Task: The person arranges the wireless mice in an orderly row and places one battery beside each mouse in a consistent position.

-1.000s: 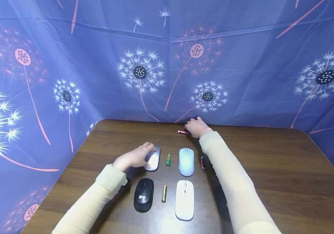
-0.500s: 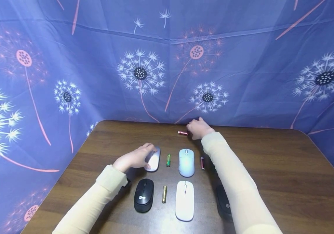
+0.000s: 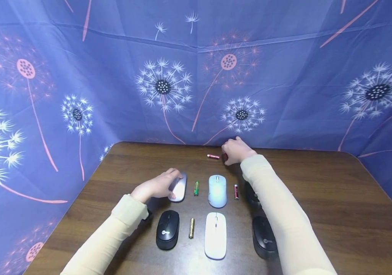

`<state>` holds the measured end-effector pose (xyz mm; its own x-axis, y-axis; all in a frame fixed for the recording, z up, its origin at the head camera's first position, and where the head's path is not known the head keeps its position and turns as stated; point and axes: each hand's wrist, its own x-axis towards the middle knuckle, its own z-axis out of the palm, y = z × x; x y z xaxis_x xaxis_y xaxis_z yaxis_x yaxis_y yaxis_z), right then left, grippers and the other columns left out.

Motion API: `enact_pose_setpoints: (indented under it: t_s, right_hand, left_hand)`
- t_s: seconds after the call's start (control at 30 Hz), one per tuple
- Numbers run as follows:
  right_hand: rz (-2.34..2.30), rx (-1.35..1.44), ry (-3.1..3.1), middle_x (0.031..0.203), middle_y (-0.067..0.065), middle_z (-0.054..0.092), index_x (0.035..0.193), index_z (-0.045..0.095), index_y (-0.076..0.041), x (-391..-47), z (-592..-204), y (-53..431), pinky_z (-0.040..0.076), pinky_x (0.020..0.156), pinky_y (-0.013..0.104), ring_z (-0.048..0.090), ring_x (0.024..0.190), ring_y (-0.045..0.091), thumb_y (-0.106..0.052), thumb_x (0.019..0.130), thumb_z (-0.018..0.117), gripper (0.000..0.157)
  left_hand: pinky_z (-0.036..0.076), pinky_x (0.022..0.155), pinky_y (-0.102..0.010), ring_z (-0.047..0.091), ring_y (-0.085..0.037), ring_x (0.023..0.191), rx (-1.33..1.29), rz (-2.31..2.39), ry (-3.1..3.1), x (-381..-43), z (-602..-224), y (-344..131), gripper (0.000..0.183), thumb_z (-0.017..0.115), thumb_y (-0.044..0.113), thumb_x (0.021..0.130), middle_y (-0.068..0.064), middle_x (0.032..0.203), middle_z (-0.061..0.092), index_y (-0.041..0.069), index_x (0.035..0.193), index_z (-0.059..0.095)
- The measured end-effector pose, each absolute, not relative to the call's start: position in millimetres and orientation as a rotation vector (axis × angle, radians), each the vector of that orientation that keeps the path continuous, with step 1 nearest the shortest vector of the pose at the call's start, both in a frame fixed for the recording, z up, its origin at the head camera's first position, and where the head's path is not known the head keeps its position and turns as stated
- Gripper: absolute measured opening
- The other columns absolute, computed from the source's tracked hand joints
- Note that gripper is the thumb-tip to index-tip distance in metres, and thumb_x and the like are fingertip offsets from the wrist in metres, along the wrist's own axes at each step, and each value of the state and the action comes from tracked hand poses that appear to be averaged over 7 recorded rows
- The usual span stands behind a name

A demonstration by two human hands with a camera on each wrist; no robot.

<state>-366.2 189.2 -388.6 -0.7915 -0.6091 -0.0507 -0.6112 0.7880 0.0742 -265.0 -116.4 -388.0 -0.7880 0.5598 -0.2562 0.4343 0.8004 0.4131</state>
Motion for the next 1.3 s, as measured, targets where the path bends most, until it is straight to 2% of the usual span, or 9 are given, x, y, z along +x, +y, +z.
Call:
enact_pose_setpoints:
  t_s: [0.17,0.43,0.77,1.03,1.3]
  right_hand:
    - [0.137,-0.997,2.959,0.081,-0.002,0.065,0.083,0.067,-0.012,-363.5,-382.2,190.7,0.038,0.075,0.044,0.058,0.085,0.023,-0.035,0.063,0.081,0.033]
    - [0.060,-1.074,2.995,0.076,0.001,0.061,0.080,0.065,-0.007,-359.4,-368.5,195.1,0.047,0.076,0.043,0.056,0.080,0.026,-0.029,0.065,0.080,0.031]
    - [-0.017,-1.150,3.035,0.075,0.002,0.058,0.081,0.063,-0.006,-348.7,-351.3,198.9,0.044,0.074,0.041,0.051,0.075,0.023,-0.027,0.064,0.080,0.032]
    - [-0.057,-1.100,3.064,0.083,0.006,0.062,0.089,0.064,-0.003,-337.4,-335.7,200.5,0.045,0.079,0.042,0.052,0.081,0.024,-0.029,0.066,0.080,0.038]
    - [-0.087,-1.098,3.098,0.088,0.008,0.061,0.091,0.064,-0.004,-328.2,-326.3,207.3,0.045,0.085,0.045,0.055,0.088,0.027,-0.033,0.067,0.079,0.040]
  left_hand:
    - [0.039,0.099,-0.043,0.046,-0.032,0.118,0.750,0.478,2.614,-265.7,-390.5,-117.3,0.064,0.080,0.008,0.072,-0.013,0.134,0.044,0.008,0.127,0.049]
    - [0.039,0.100,-0.043,0.045,-0.032,0.120,0.744,0.473,2.613,-266.0,-389.4,-116.5,0.064,0.080,0.009,0.073,-0.013,0.136,0.043,0.008,0.128,0.049]
    - [0.038,0.101,-0.043,0.044,-0.032,0.123,0.721,0.482,2.610,-264.8,-388.1,-115.7,0.064,0.080,0.008,0.073,-0.013,0.139,0.041,0.009,0.129,0.048]
    - [0.038,0.101,-0.043,0.044,-0.033,0.122,0.708,0.488,2.612,-265.8,-388.5,-115.7,0.064,0.080,0.008,0.072,-0.013,0.139,0.041,0.010,0.128,0.049]
    - [0.038,0.101,-0.044,0.044,-0.033,0.122,0.711,0.494,2.611,-265.2,-388.9,-115.7,0.064,0.080,0.010,0.073,-0.013,0.139,0.041,0.009,0.129,0.049]
